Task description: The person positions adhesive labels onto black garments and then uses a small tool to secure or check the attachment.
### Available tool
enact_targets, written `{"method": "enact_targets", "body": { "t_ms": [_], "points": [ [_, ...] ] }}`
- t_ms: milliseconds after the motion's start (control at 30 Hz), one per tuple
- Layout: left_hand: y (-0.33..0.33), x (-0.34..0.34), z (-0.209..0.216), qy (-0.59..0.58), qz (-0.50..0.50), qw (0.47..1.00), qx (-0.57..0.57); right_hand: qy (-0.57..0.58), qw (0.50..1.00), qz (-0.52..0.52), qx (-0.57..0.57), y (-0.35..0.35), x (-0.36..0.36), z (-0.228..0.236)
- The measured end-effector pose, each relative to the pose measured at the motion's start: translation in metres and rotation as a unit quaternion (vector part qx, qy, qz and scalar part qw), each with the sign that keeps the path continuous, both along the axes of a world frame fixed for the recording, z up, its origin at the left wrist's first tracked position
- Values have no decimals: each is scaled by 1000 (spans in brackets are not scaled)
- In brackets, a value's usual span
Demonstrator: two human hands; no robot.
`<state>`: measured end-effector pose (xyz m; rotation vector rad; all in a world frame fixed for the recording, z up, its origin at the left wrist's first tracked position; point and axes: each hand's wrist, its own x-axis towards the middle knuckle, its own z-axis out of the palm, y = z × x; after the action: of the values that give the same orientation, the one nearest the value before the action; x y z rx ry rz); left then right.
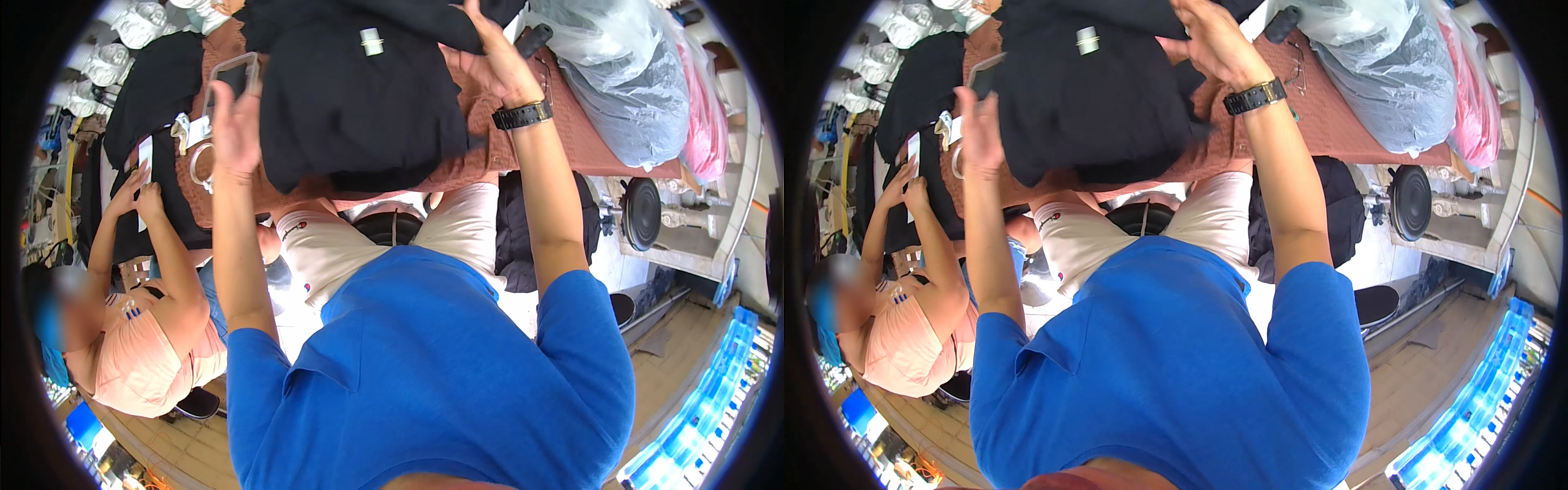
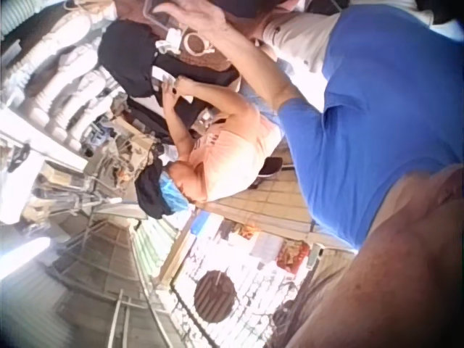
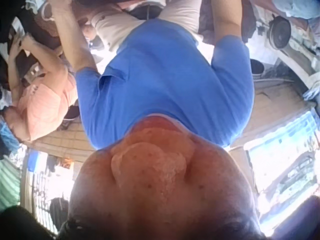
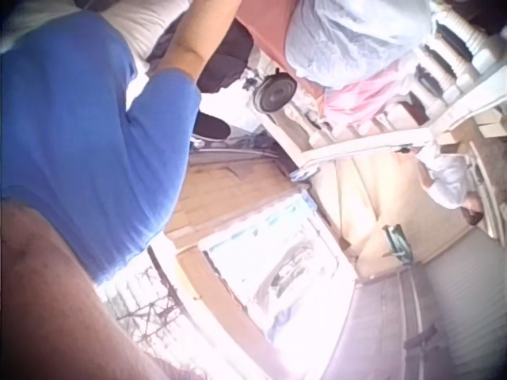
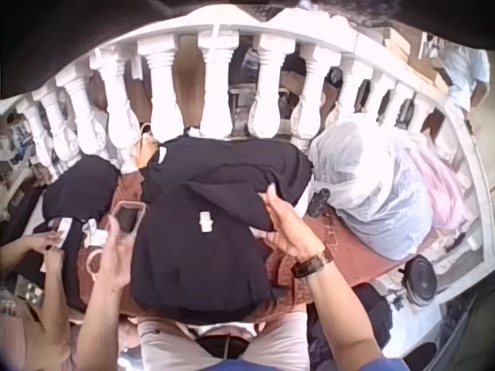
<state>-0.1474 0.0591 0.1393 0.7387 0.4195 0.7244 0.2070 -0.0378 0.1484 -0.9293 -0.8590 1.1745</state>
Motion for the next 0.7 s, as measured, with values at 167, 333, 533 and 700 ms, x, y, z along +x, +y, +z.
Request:
{"method": "enact_targets", "body": {
  "t_ms": [167, 333, 533, 700],
  "points": [
    [-35, -44, -69, 257, -91, 961, 35, -132, 947, 201, -212, -51, -18, -72],
    [-20, -77, -69, 106, -20, 994, -22, -74, 972, 107, -194, -62, -20, -41],
    [-42, -53, -37, 294, -23, 947, 127, -160, 974, 122, -107, -60, -5, -3],
    [-23, -48, -22, -74, 87, 993, -16, -49, 993, 57, -89, -71, 19, 10]
  ]
}}
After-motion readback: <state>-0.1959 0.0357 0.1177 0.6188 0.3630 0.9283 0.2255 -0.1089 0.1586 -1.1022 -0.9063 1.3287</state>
